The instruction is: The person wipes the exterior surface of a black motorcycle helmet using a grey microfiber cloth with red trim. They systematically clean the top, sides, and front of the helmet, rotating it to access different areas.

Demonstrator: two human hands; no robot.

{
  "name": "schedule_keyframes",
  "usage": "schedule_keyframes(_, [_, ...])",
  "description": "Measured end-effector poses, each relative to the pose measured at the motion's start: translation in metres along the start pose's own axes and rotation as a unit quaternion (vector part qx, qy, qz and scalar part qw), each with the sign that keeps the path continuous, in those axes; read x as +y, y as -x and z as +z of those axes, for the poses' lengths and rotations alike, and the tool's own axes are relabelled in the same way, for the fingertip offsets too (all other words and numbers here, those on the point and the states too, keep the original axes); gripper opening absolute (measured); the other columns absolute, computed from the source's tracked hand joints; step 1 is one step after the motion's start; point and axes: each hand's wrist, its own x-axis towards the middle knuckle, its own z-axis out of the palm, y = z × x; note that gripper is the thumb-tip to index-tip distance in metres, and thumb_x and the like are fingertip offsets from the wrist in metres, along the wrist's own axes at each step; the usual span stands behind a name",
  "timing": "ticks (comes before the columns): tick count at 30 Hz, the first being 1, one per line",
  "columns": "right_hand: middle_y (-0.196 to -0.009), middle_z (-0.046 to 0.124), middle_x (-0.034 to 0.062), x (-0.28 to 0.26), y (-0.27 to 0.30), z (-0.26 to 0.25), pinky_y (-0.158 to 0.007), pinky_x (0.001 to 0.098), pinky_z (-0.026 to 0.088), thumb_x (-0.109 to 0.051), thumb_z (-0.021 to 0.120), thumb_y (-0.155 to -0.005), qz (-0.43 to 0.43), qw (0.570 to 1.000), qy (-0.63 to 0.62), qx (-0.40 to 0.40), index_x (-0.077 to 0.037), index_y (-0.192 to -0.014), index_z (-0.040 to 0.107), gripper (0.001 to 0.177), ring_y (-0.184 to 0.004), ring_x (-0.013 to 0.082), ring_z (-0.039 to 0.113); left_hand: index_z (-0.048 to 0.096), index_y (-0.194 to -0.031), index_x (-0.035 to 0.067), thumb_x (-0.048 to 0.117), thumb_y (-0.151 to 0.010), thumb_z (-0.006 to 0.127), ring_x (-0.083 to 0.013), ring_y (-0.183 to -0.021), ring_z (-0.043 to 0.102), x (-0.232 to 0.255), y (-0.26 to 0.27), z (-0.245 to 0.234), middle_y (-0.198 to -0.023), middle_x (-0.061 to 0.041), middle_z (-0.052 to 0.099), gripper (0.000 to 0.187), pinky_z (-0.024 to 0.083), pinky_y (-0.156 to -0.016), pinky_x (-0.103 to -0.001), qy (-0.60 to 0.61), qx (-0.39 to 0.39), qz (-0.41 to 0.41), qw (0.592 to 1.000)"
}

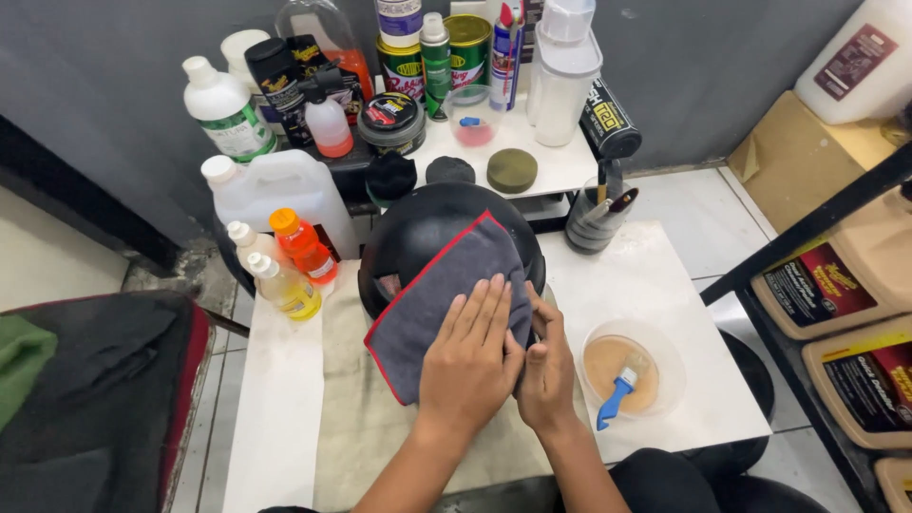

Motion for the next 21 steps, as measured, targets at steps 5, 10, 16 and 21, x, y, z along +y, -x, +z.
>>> schedule_keyframes(5, [-0.151,0.044,0.0219,0.006,0.002,0.001,-0.109,0.0395,0.043,-0.072,0.023,-0.093,0.008,1.0,0.0,-0.001,-0.001,-0.136,0.041,0.085,-0.138,0.033,0.049,0.066,-0.128,0.004,0.012,-0.089,0.056,-0.0206,-0.125,0.06,-0.015,-0.033,0.015,-0.133,-0.009,0.065,0.041,0.045,-0.108,-0.038,0.029,0.02,-0.05,0.998])
schedule_keyframes(10, [-0.151,0.046,0.0204,0.004,-0.001,0.0,-0.109,0.0389,0.041,-0.075,0.02,-0.09,0.027,0.999,0.017,0.001,-0.003,-0.139,0.04,0.089,-0.14,0.0306,0.048,0.069,-0.124,0.003,0.015,-0.086,0.055,-0.0232,-0.123,0.061,-0.024,-0.051,0.034,-0.129,-0.01,0.067,0.042,0.045,-0.107,-0.039,0.019,0.021,-0.081,0.996])
schedule_keyframes(16, [-0.138,0.056,0.0183,0.011,0.001,0.002,-0.104,0.038,0.047,-0.073,0.022,-0.091,0.02,1.0,0.014,0.006,0.001,-0.138,0.041,0.09,-0.13,0.0296,0.057,0.062,-0.13,-0.001,0.01,-0.089,0.055,-0.0268,-0.129,0.057,0.001,-0.018,0.008,-0.138,-0.014,0.061,0.043,0.043,-0.111,-0.041,0.033,0.006,-0.055,0.998])
schedule_keyframes(21, [-0.151,0.045,0.0228,0.013,0.003,0.001,-0.104,0.0406,0.049,-0.079,0.021,-0.089,0.022,0.999,-0.038,-0.005,-0.005,-0.126,0.043,0.085,-0.132,0.0346,0.055,0.067,-0.126,0.005,0.013,-0.085,0.058,-0.0194,-0.124,0.061,0.01,0.002,-0.002,-0.13,-0.007,0.067,0.042,0.046,-0.107,-0.039,0.1,0.012,-0.103,0.99])
